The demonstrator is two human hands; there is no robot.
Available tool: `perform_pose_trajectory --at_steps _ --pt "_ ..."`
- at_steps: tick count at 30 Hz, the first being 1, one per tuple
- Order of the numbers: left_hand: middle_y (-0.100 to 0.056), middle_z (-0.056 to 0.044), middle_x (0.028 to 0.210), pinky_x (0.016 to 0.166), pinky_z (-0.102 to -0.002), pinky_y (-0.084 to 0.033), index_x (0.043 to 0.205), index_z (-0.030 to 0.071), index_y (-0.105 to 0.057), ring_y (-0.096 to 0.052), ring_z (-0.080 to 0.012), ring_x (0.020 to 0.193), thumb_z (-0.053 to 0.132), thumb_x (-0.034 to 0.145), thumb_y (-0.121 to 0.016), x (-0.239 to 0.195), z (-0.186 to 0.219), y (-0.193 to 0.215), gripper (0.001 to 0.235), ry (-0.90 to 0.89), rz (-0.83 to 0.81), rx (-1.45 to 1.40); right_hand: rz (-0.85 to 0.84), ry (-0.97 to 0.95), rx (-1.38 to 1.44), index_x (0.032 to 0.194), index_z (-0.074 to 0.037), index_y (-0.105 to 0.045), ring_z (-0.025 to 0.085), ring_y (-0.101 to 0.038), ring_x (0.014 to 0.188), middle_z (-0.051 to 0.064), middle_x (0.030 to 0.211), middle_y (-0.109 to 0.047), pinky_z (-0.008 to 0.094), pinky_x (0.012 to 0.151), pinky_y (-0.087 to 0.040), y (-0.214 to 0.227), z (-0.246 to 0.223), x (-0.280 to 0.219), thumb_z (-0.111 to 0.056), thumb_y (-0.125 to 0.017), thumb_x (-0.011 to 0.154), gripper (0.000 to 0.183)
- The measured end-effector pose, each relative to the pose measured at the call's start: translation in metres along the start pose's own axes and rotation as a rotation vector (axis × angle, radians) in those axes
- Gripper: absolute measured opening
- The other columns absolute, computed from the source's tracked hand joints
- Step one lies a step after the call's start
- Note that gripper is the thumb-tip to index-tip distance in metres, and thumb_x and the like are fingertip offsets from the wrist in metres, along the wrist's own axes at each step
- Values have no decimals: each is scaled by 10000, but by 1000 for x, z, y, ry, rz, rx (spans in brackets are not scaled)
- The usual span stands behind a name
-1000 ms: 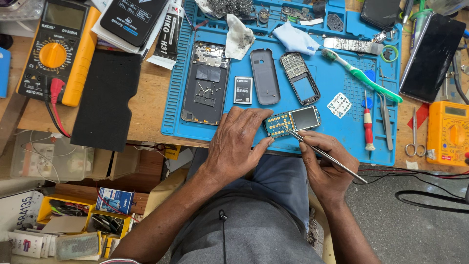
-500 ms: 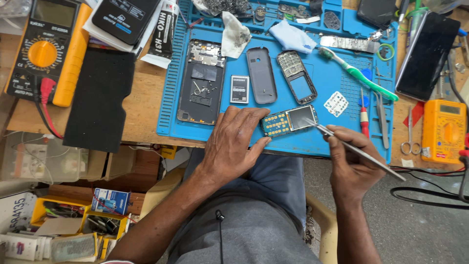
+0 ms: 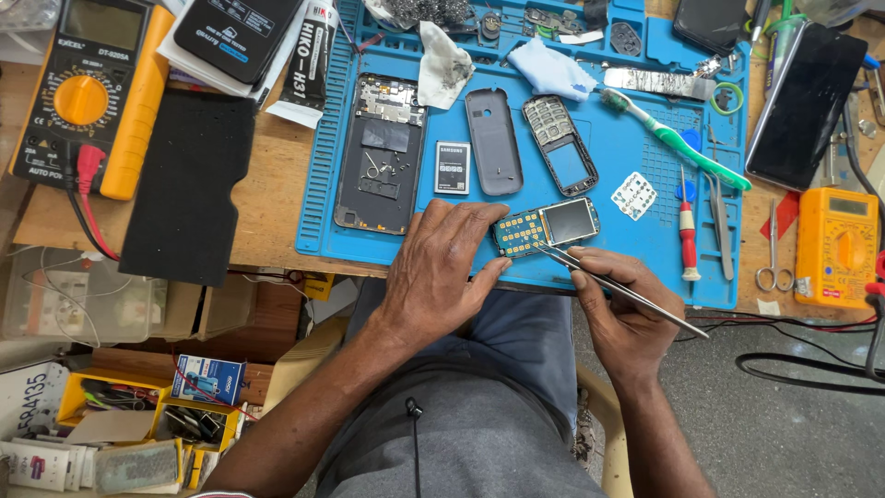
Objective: The person cleans a disassembled mobile phone keypad using a spray bottle and a cloth. They apply liquid to the cloth and wipe the keypad surface, then use tweezers to adjust small components and continue wiping.
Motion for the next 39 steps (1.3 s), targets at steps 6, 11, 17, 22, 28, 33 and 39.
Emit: perform_pose_trajectory --at_steps 6,11,17,22,28,33,39 --pt "-666 -89 1214 919 -423 -463 1320 51 -606 -578 -254 1075 218 829 -823 0 -1 -3 562 4 -11 -2 -31 69 -28 1142 -24 -675 171 -727 1129 157 1197 -732 242 853 -610 -1 -2 0 31 -720 986 171" --pt "-668 -86 1214 905 -424 -461 1316 53 -607 -578 -256 1082 222 826 -825 -2 -2 -3 562 -1 0 -2 -18 28 -40 1121 -21 -679 160 -727 1085 156 1185 -737 225 783 -600 -1 2 0 34 -716 984 152" --pt "-667 -93 1218 911 -432 -458 1310 49 -611 -580 -274 1098 213 830 -818 0 0 0 548 -1 0 -5 57 19 82 1147 -1 -680 143 -734 1067 146 1200 -735 239 909 -628 12 0 1 34 -709 1025 131" --pt "-664 -113 1244 971 -448 -452 1302 30 -614 -574 -300 1111 203 827 -811 4 4 5 542 -13 15 -6 259 -38 -64 1155 2 -675 123 -721 1009 127 1167 -740 230 870 -602 53 8 13 23 -708 1036 125" --pt "-677 -100 1228 961 -442 -459 1293 35 -622 -576 -292 1088 200 809 -805 4 2 0 543 0 3 13 276 -60 -208 1168 -12 -682 115 -700 1015 119 1168 -744 241 878 -569 76 15 22 -24 -727 1017 158" --pt "-680 -96 1209 956 -433 -471 1289 38 -621 -583 -272 1072 212 809 -815 4 -1 -5 546 18 -13 10 265 -110 -234 1168 -14 -692 113 -710 979 109 1144 -757 237 832 -575 78 21 17 -52 -739 994 185" --pt "-682 -99 1222 962 -437 -470 1289 36 -620 -580 -279 1080 203 802 -817 3 0 -4 551 3 -1 18 269 -88 -198 1187 -2 -685 99 -699 991 104 1148 -747 220 850 -557 80 14 16 -46 -739 1002 198"
Point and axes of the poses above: each hand's wrist, its own x-axis towards the middle knuckle, its own y-axis out of the back of the hand, z = x × y, the point moved 7 cm from there along x, towards the middle knuckle
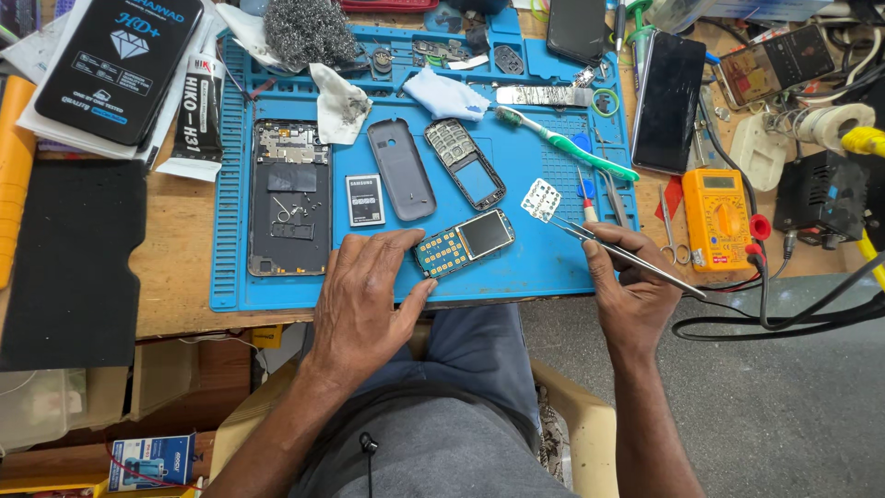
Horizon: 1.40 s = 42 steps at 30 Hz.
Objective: The person cleans a disassembled mobile phone keypad using a spray bottle and a cloth. They apply liquid to the cloth and wipe the keypad surface, then use tweezers to adjust small components and continue wiping.
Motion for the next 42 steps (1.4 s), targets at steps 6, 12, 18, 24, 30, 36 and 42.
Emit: perform_pose_trajectory --at_steps 6,12,18,24,30,36,42 --pt "-679 -102 1214 971 -440 -468 1298 40 -621 -585 -277 1093 211 818 -810 1 0 0 543 14 -13 -5 79 -98 -9 1214 40 -617 97 -624 752 102 1003 -757 182 635 -460 11 -7 -1 -33 -727 964 283" --pt "-685 -110 1206 953 -456 -459 1268 38 -629 -586 -320 1094 202 814 -790 4 4 5 509 13 17 7 -63 -150 -127 1537 53 -413 79 -626 676 60 786 -681 192 625 -491 26 -12 19 -75 -701 1008 617" --pt "-689 -125 1166 923 -459 -463 1259 36 -628 -600 -317 1058 209 774 -788 4 1 3 540 33 9 -4 -424 -440 -496 1394 -98 -631 154 -677 584 90 713 -758 329 551 -544 11 20 32 -218 -743 862 557" --pt "-672 -149 1201 936 -471 -460 1280 19 -611 -585 -326 1076 211 813 -799 0 4 6 538 -13 5 -6 -438 -119 -995 1229 -143 -748 309 -743 776 177 878 -773 434 696 -566 -9 -8 50 -419 -753 885 440" --pt "-687 -122 1191 958 -436 -477 1259 41 -642 -603 -303 1095 147 850 -793 -10 5 21 450 -53 116 -135 -320 65 -799 1116 -98 -784 314 -735 811 170 967 -759 420 708 -560 -18 -39 57 -317 -724 947 283" --pt "-716 -69 1066 913 -391 -498 1099 93 -704 -646 -249 1019 122 887 -796 -28 -4 68 232 -96 434 -135 -399 126 -599 1023 -81 -784 271 -737 704 138 822 -753 399 659 -558 -76 -69 79 -265 -744 882 234" --pt "-706 -66 1028 863 -381 -513 1085 91 -694 -648 -249 979 115 876 -794 -30 -26 74 233 -77 553 -75 -496 424 -684 987 -124 -803 330 -684 835 130 867 -707 483 738 -535 -151 -66 140 -285 -753 883 198"
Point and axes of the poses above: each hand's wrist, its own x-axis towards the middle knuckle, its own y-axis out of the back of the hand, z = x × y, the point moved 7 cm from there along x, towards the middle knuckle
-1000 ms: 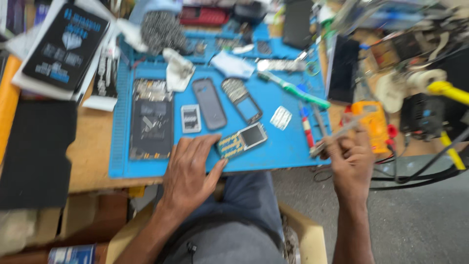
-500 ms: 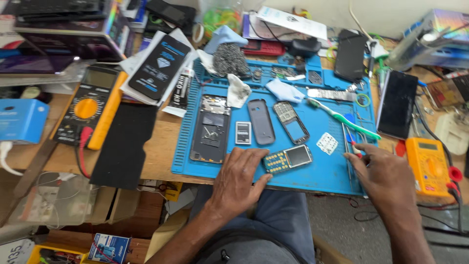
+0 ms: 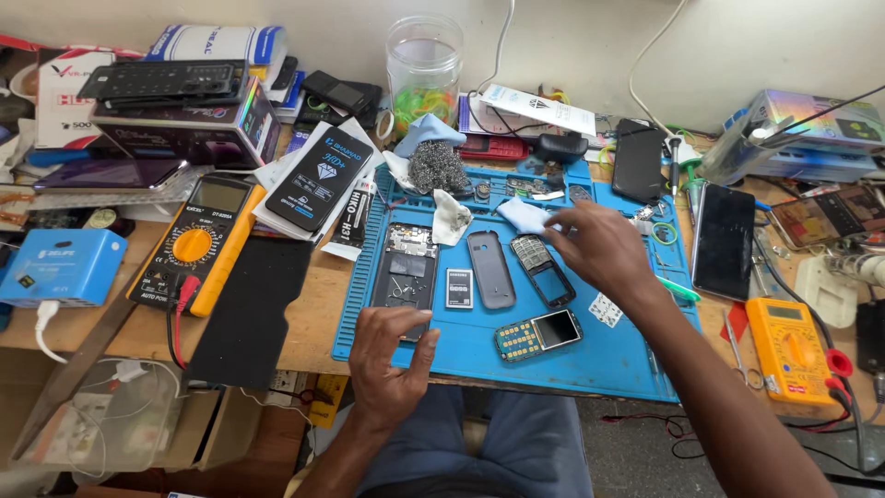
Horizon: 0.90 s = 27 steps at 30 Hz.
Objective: The person cleans a disassembled mobile phone keypad using a spray bottle and a cloth. They apply liquid to the cloth and wipe the keypad surface, then use tweezers to adjust small components and continue wiping.
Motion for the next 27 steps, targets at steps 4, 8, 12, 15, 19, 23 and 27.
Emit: perform_pose_trajectory --at_steps 4,8,12,15,19,23,27 --pt "-696 -78 1035 882 -401 -506 1110 84 -682 -648 -270 994 115 889 -788 -2 0 -8 247 -54 -23 44 -118 23 -53 938 -165 -789 317 -672 896 101 882 -696 483 712 -535 -32 1 28 -348 -786 843 206" --pt "-690 -81 1061 908 -411 -496 1121 87 -677 -631 -281 1009 115 909 -788 -10 -7 -11 241 -54 -64 67 240 266 -62 940 -158 -787 291 -701 935 89 1014 -724 441 772 -568 -7 3 33 -183 -793 854 90" --pt "-693 -65 1049 864 -394 -496 1117 89 -684 -612 -254 946 129 908 -802 -5 -7 -14 243 -47 -114 49 257 102 146 1101 4 -760 167 -735 865 126 1014 -755 318 792 -602 37 37 17 -77 -728 1061 96" --pt "-713 -64 1084 807 -364 -526 1130 91 -694 -620 -236 946 126 911 -792 -4 2 -12 242 59 -166 -25 183 -60 702 1179 -27 -729 114 -735 859 77 1001 -750 263 792 -621 54 44 -29 -125 -673 1070 157" --pt "-749 -60 1159 802 -338 -566 1209 73 -699 -717 -176 937 117 874 -775 23 20 -27 346 251 -240 -322 132 -348 908 1175 -7 -744 72 -603 790 25 891 -689 237 725 -505 48 34 -76 -112 -649 1031 202" --pt "-731 -66 1191 858 -298 -566 1317 40 -631 -706 -142 984 114 904 -754 42 34 -64 438 303 -376 -578 90 -309 1406 1115 48 -728 106 -656 806 68 910 -741 250 751 -528 15 3 -104 -95 -697 988 193" --pt "-710 -70 972 758 -303 -508 1168 -9 -715 -623 -113 849 110 967 -765 31 9 -94 239 513 -427 -782 67 -375 1232 1052 70 -746 142 -694 783 115 885 -762 281 728 -555 -2 -12 -117 -86 -703 947 193"
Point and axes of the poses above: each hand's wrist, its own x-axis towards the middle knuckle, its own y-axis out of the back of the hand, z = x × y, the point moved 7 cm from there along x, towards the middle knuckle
